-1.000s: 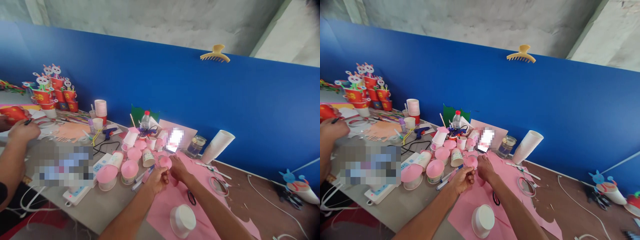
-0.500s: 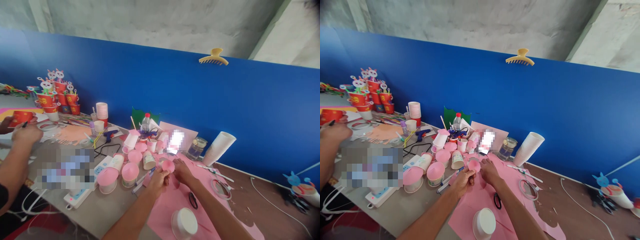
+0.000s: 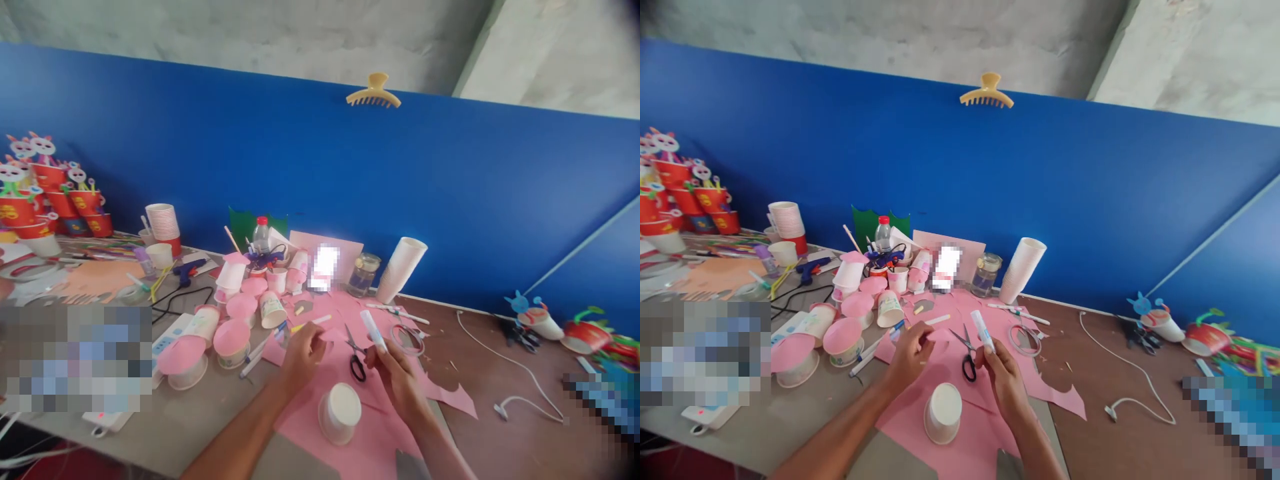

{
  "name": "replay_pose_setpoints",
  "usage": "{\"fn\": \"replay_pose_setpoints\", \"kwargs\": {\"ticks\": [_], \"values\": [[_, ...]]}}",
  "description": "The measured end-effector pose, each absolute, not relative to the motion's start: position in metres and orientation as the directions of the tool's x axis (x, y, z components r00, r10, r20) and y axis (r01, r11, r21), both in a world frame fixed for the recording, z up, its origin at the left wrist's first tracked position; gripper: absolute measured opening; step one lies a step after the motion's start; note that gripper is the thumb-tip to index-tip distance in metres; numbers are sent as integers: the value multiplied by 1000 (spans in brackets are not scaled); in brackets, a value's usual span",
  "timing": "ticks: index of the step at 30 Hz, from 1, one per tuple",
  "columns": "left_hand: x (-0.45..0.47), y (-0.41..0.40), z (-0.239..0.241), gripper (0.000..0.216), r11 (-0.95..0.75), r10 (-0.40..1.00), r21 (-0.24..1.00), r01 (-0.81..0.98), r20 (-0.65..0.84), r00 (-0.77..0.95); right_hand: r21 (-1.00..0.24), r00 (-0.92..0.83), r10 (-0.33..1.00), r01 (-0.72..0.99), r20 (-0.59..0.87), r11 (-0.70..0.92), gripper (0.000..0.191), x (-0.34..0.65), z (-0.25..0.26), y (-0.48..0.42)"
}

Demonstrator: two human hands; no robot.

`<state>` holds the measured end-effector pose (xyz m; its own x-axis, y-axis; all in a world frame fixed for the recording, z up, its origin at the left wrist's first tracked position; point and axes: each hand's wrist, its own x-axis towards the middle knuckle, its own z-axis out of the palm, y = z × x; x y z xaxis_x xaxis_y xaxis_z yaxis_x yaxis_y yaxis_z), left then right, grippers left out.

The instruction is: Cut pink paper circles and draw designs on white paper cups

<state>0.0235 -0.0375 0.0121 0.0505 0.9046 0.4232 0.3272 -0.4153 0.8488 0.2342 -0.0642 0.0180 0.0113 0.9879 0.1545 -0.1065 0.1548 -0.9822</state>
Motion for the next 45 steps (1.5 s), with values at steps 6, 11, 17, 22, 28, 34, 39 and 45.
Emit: {"fn": "replay_pose_setpoints", "kwargs": {"ticks": [6, 11, 17, 22, 28, 34, 39, 45], "values": [[22, -60, 23, 24, -827, 562, 406, 390, 635, 530, -900, 80, 986, -404, 145, 165, 20, 246, 13, -60], [21, -59, 38, 21, -900, 432, 229, 372, 587, 685, -872, 70, 989, -466, 133, 150, 21, 255, 14, -57], [17, -55, 49, 23, -910, 414, 255, 326, 525, 744, -882, -55, 985, -455, 166, 123, 19, 254, 25, -66], [8, -54, 56, 26, -848, 505, 423, 319, 461, 730, -899, -129, 977, -426, 169, 99, 21, 247, 33, -72], [11, -56, 56, 25, -836, 534, 433, 338, 493, 687, -902, -228, 953, -422, 198, 87, 20, 241, 31, -75], [19, -60, 52, 22, -859, 493, 393, 327, 467, 734, -881, -229, 952, -467, 204, 77, 23, 240, 29, -75], [10, -56, 64, 32, -769, 536, 573, 282, 339, 773, -883, -291, 936, -467, 198, 42, 23, 239, 34, -76], [7, -52, 64, 32, -508, 699, 768, 390, 103, 707, -909, -299, 943, -418, 146, 8, 25, 239, 32, -76]]}}
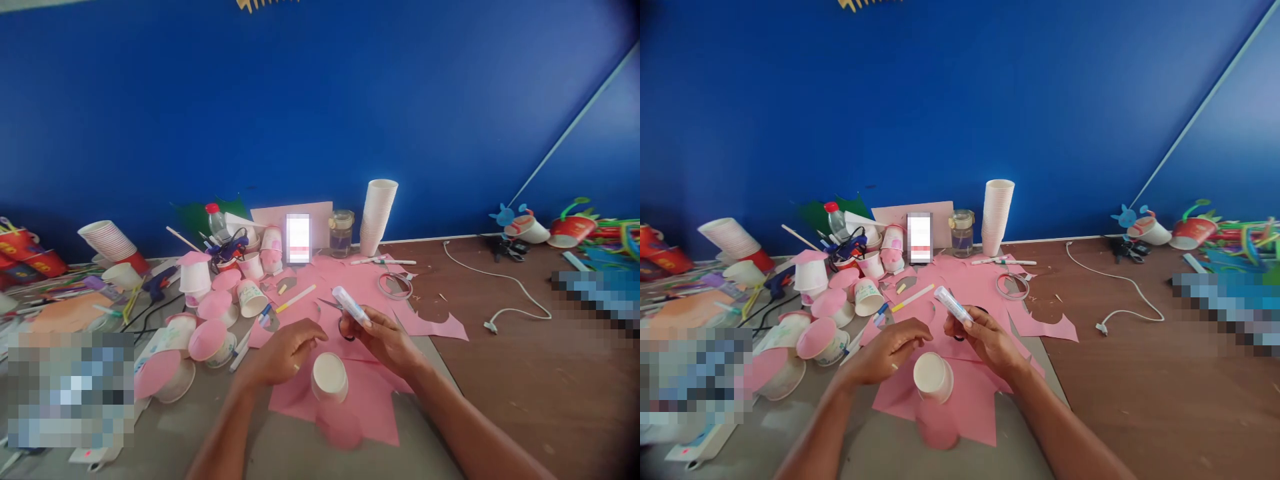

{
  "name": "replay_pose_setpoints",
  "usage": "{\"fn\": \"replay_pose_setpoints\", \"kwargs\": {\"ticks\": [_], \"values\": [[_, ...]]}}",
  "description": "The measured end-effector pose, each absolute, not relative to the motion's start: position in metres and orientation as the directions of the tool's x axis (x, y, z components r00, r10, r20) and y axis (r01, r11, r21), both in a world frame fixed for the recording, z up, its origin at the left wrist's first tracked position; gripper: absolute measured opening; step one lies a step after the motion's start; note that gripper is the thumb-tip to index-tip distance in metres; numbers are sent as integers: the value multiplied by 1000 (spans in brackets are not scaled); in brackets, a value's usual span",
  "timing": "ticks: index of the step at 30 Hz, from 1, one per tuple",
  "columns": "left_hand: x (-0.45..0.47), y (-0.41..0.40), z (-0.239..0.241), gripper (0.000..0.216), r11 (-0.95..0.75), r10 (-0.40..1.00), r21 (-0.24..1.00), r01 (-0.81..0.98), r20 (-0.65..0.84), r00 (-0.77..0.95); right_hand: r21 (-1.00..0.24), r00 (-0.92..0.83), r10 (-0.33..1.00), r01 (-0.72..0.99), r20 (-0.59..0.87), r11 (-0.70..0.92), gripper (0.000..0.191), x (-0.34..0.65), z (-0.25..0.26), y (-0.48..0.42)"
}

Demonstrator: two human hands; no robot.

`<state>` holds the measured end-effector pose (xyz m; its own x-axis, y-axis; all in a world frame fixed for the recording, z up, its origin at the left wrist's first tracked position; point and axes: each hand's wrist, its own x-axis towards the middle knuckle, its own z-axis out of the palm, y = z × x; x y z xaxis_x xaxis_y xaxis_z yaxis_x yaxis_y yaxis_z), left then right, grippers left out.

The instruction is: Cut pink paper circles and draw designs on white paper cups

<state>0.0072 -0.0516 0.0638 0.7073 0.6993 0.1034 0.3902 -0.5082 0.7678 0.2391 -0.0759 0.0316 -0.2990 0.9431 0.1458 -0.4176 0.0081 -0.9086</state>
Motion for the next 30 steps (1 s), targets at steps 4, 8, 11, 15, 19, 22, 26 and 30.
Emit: {"fn": "replay_pose_setpoints", "kwargs": {"ticks": [4, 8, 11, 15, 19, 22, 26, 30], "values": [[8, -53, 67, 25, -371, 714, 853, 366, 10, 700, -913, -300, 945, -408, 128, -6, 24, 239, 29, -76], [-1, -50, 73, 35, -373, 667, 908, 193, 118, 736, -890, -289, 947, -455, 142, -5, 23, 241, 25, -75], [-10, -44, 71, 64, -324, 609, 940, 110, 118, 785, -884, -280, 948, -467, 151, 3, 26, 242, 24, -74], [-16, -37, 66, 96, -249, 444, 950, 188, -61, 894, -924, -179, 977, -381, 119, 43, 43, 242, 21, -71], [-14, -36, 59, 113, -244, 404, 934, 263, -148, 903, -984, -97, 980, 7, 174, 176, 47, 241, 11, -69], [-9, -37, 51, 116, -241, 395, 930, 278, -168, 903, -841, -141, 951, 444, 275, 309, 41, 233, 7, -68], [4, -39, 43, 98, -267, 381, 933, 240, -127, 916, -367, -322, 884, 820, 339, 439, 33, 219, 8, -66], [18, -41, 40, 76, -313, 355, 915, 253, -134, 925, -224, -262, 857, 894, 443, 389, 28, 220, 18, -73]]}}
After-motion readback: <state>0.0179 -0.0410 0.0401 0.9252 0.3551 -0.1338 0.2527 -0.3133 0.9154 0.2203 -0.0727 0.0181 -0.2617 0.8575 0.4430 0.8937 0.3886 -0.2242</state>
